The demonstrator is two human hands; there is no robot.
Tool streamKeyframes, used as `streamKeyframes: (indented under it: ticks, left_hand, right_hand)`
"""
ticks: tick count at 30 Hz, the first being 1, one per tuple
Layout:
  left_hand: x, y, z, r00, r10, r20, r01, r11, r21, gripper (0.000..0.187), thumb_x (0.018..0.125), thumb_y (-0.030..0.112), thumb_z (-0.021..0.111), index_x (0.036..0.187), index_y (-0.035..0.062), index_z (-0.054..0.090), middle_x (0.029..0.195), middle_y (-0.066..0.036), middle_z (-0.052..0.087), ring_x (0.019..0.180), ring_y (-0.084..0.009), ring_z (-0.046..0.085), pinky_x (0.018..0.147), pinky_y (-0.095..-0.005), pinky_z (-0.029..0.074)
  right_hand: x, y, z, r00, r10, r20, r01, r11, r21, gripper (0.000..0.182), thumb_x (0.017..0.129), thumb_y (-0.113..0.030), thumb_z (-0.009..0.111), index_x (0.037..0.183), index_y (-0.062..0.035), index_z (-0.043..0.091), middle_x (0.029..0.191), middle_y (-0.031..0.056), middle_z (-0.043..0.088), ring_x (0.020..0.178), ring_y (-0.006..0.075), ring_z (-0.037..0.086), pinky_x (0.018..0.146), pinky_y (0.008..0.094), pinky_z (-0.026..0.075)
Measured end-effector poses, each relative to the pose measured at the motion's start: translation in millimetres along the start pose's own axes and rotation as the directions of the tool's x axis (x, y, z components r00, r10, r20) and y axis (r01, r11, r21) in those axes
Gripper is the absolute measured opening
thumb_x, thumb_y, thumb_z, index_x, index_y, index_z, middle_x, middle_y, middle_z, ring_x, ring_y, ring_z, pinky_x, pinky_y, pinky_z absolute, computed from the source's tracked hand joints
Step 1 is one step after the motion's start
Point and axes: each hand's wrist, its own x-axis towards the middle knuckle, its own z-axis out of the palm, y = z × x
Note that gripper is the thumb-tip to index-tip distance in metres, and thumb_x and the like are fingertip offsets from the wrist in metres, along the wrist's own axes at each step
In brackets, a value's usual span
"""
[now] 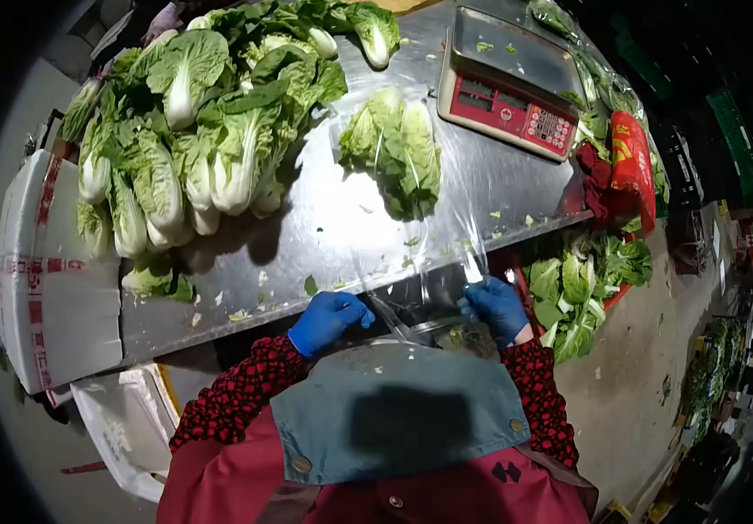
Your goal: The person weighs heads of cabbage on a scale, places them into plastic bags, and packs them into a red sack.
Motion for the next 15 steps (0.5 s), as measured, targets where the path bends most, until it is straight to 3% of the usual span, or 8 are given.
streamKeyframes:
  ticks: [3,4,6,8,10,12,14,15]
  left_hand:
    - [-7,-6,5,1.0,-0.003,0.016,0.003,1.0,0.004,0.021,0.087,0.011,0.053,0.076,-0.0036,0.064,0.077,-0.008,0.065,0.075,-0.0129,0.06,0.073,-0.0267,0.048]
    - [-6,-11,6,0.998,0.042,-0.039,-0.045,0.996,-0.078,0.022,0.089,0.016,0.055,0.08,-0.0025,0.064,0.077,-0.007,0.065,0.074,-0.0127,0.059,0.072,-0.0266,0.047]
    - [-7,-7,6,0.986,-0.025,-0.165,0.028,1.0,0.013,0.029,0.092,0.024,0.054,0.082,-0.0011,0.063,0.077,-0.007,0.064,0.074,-0.0124,0.058,0.071,-0.0262,0.047]
    - [-7,-2,8,0.991,-0.064,-0.118,0.066,0.998,0.017,0.035,0.091,0.036,0.055,0.085,0.0028,0.062,0.078,-0.005,0.062,0.074,-0.0119,0.057,0.069,-0.0267,0.047]
    - [-11,15,22,0.943,-0.332,0.011,0.31,0.866,-0.392,0.036,0.088,0.043,0.058,0.086,0.0067,0.062,0.079,-0.002,0.062,0.074,-0.0118,0.057,0.067,-0.0276,0.047]
    - [-9,23,27,0.935,-0.348,0.062,0.344,0.857,-0.384,0.033,0.085,0.042,0.061,0.089,0.0094,0.061,0.081,-0.001,0.062,0.075,-0.0122,0.058,0.065,-0.0269,0.048]
    - [-5,22,30,0.958,-0.251,0.142,0.281,0.921,-0.27,0.024,0.086,0.031,0.06,0.091,0.0076,0.06,0.084,-0.003,0.064,0.076,-0.0134,0.061,0.065,-0.027,0.049]
    - [-2,17,30,0.965,-0.23,0.128,0.255,0.937,-0.239,0.015,0.087,0.022,0.059,0.088,0.0069,0.058,0.088,-0.007,0.063,0.081,-0.0175,0.062,0.067,-0.0306,0.051]
  right_hand:
    - [-21,12,-22,0.99,-0.047,-0.133,0.031,0.992,-0.119,0.01,0.087,-0.014,0.059,0.089,-0.0036,0.058,0.067,0.0047,0.06,0.051,0.0111,0.052,0.047,0.0224,0.041]
    - [-25,17,-30,0.985,-0.061,-0.164,0.05,0.996,-0.072,0.01,0.089,-0.014,0.057,0.091,-0.0043,0.057,0.065,0.0033,0.058,0.047,0.0112,0.051,0.043,0.0236,0.04]
    - [-38,16,-39,0.968,-0.06,-0.245,0.037,0.995,-0.097,0.009,0.089,-0.014,0.057,0.092,-0.0049,0.056,0.062,0.0025,0.056,0.046,0.0111,0.049,0.043,0.0234,0.04]
    - [-42,17,-37,0.974,-0.045,-0.223,0.03,0.997,-0.073,0.009,0.089,-0.013,0.056,0.094,-0.0059,0.056,0.064,0.0028,0.056,0.047,0.0112,0.049,0.045,0.0233,0.04]
    - [-47,17,-24,0.931,-0.122,-0.345,0.078,0.987,-0.139,0.011,0.09,-0.014,0.056,0.097,-0.0058,0.055,0.067,0.0018,0.057,0.051,0.0097,0.049,0.047,0.0228,0.041]
    - [-54,20,-17,0.904,-0.217,-0.368,0.145,0.966,-0.213,0.017,0.09,-0.013,0.056,0.105,-0.0046,0.055,0.08,0.0023,0.058,0.062,0.0092,0.052,0.055,0.0231,0.044]
    - [-55,26,-4,0.556,-0.737,-0.385,0.513,0.669,-0.538,0.021,0.089,-0.008,0.056,0.109,-0.0015,0.054,0.09,0.0046,0.059,0.071,0.0103,0.054,0.062,0.0238,0.045]
    - [-61,23,11,0.501,-0.788,-0.357,0.595,0.613,-0.519,0.023,0.086,-0.003,0.057,0.109,-0.0023,0.057,0.095,0.0054,0.057,0.08,0.0137,0.056,0.069,0.0252,0.046]
